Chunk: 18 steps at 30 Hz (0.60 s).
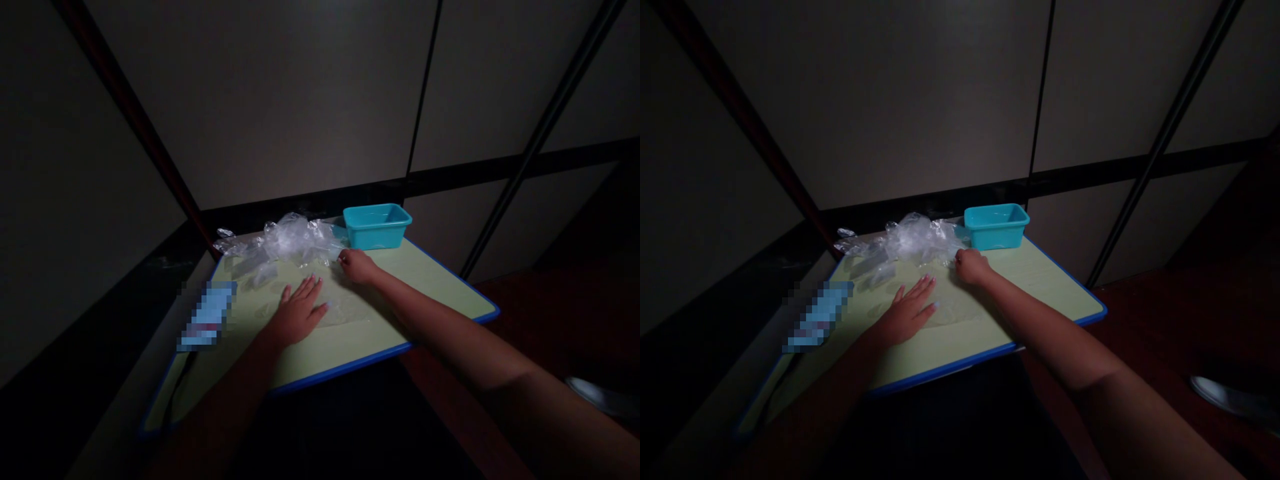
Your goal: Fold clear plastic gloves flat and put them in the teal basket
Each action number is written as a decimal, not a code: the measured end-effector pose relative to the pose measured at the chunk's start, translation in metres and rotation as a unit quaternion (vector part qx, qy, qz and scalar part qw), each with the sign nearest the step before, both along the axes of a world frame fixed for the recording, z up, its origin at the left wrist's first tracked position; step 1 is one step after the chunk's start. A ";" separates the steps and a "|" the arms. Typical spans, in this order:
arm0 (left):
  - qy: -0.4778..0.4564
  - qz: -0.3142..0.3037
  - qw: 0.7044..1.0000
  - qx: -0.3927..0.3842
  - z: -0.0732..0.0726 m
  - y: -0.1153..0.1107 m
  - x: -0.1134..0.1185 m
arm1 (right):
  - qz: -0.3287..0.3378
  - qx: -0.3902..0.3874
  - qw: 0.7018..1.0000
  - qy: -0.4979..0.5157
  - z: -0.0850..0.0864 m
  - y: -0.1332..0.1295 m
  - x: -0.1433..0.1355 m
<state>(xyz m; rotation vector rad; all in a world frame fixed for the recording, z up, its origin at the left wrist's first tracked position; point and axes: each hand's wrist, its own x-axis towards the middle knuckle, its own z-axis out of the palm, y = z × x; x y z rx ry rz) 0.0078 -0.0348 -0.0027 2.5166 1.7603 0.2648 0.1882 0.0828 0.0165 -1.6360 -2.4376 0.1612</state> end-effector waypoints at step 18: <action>-0.291 0.187 0.937 0.051 0.007 0.094 -0.038 | 0.005 0.050 0.998 0.028 -0.021 0.004 -0.027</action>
